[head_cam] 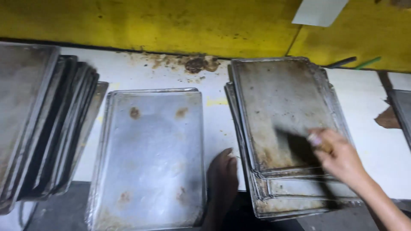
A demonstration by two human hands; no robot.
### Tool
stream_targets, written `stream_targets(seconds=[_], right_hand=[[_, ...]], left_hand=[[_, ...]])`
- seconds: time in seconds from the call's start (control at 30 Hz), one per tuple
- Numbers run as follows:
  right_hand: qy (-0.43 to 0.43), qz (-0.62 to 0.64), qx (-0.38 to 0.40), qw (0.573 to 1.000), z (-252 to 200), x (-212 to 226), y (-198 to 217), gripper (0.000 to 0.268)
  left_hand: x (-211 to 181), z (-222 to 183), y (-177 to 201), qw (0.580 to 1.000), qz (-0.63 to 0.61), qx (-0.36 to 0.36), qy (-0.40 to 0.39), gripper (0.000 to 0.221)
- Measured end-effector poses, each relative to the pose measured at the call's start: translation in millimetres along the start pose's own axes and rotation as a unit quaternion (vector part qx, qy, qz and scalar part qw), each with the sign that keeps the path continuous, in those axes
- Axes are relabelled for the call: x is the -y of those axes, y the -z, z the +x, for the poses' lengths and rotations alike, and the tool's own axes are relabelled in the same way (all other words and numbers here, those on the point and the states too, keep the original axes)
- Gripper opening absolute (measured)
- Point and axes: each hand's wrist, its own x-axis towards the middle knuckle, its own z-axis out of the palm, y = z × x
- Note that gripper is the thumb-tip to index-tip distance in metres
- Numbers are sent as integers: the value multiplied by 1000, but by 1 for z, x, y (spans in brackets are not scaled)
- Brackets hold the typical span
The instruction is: Scraping residue off metal baking trays using a hand scraper and stacking them.
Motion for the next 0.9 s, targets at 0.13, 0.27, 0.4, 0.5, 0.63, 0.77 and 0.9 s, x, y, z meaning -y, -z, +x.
stream_targets(seconds=[0.13,0.27,0.4,0.5,0.63,0.77,0.9], right_hand=[[51,-221,125,966,-39,33,-7,41],[44,-241,208,947,-82,20,-55,66],[175,-331,117,920,-28,-4,-92,71],[139,-284,100,943,98,12,-105,65],[-5,-320,221,921,291,18,-131,24],[-65,-267,209,938,296,21,-78,47],[66,-256,165,950,130,24,-25,51]], left_hand=[[-35,35,-56,996,16,85,-4,55],[-22,38,-69,990,16,140,24,55],[-37,45,-62,989,-27,131,65,20],[-31,42,-68,988,-45,127,71,11],[0,27,-90,983,-29,140,112,59],[-21,33,-74,992,-43,117,21,39],[-18,39,-78,977,-39,164,131,42]])
